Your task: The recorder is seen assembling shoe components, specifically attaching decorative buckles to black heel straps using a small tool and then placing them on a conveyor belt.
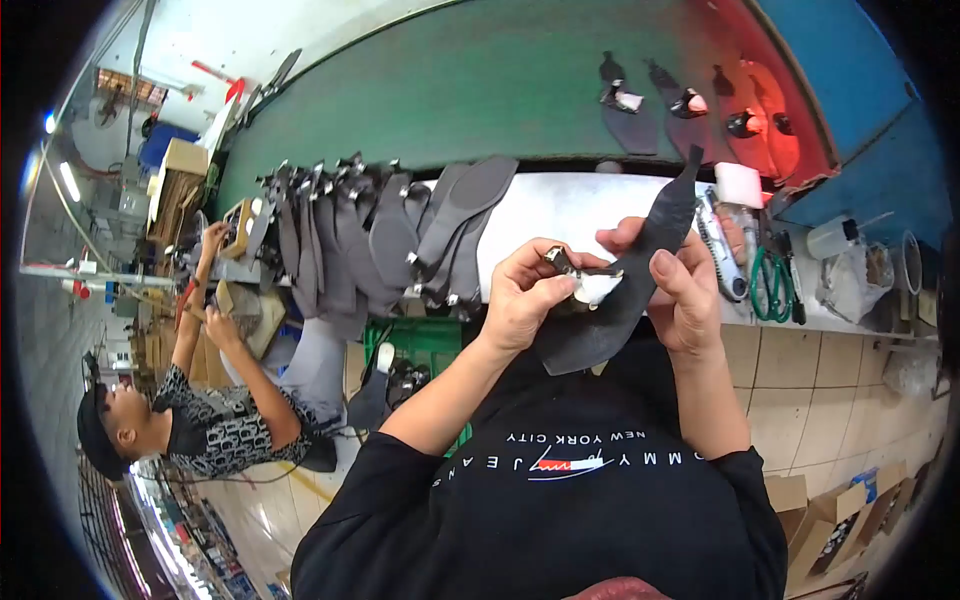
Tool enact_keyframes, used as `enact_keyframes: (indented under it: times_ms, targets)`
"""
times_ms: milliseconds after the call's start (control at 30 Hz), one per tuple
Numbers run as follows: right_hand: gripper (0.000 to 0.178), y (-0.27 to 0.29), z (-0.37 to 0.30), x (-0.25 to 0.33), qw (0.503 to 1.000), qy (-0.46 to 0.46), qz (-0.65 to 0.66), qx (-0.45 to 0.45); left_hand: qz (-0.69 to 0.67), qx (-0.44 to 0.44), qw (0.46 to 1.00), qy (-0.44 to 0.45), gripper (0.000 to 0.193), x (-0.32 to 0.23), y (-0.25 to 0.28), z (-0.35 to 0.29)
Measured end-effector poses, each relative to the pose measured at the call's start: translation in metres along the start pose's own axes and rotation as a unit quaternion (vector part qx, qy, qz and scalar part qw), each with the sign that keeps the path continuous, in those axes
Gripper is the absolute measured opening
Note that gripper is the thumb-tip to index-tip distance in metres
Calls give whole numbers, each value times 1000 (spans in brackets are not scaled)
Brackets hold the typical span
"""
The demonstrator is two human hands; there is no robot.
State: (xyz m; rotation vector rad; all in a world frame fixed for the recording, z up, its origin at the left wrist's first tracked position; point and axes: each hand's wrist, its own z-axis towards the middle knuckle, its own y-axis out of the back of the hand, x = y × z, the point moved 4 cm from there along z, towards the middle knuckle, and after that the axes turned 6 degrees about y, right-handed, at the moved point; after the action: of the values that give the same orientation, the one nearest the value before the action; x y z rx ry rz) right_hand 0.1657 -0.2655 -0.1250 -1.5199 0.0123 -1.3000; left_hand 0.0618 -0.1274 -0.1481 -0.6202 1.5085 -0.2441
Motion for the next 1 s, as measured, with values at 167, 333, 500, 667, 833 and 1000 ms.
enact_keyframes:
  times_ms: [167,333,500,667,833,1000]
  targets:
    - [23,-12,-12,7,999,42,-17,-11,-29,-42,999,5,22,0,23,-26]
    - [26,-21,-42,-5,928,33,-368,42,9,-53,999,0,25,-2,40,-44]
    - [28,-18,-49,-13,913,34,-406,-13,-35,-68,996,41,29,-1,35,-45]
    - [46,-11,-50,-18,914,48,-404,-10,-10,-113,993,30,16,6,37,-42]
    - [48,-18,-51,-13,908,51,-414,30,1,-141,989,52,26,13,42,-43]
    - [45,-19,-53,-8,895,66,-440,36,-66,-151,980,114,38,16,37,-40]
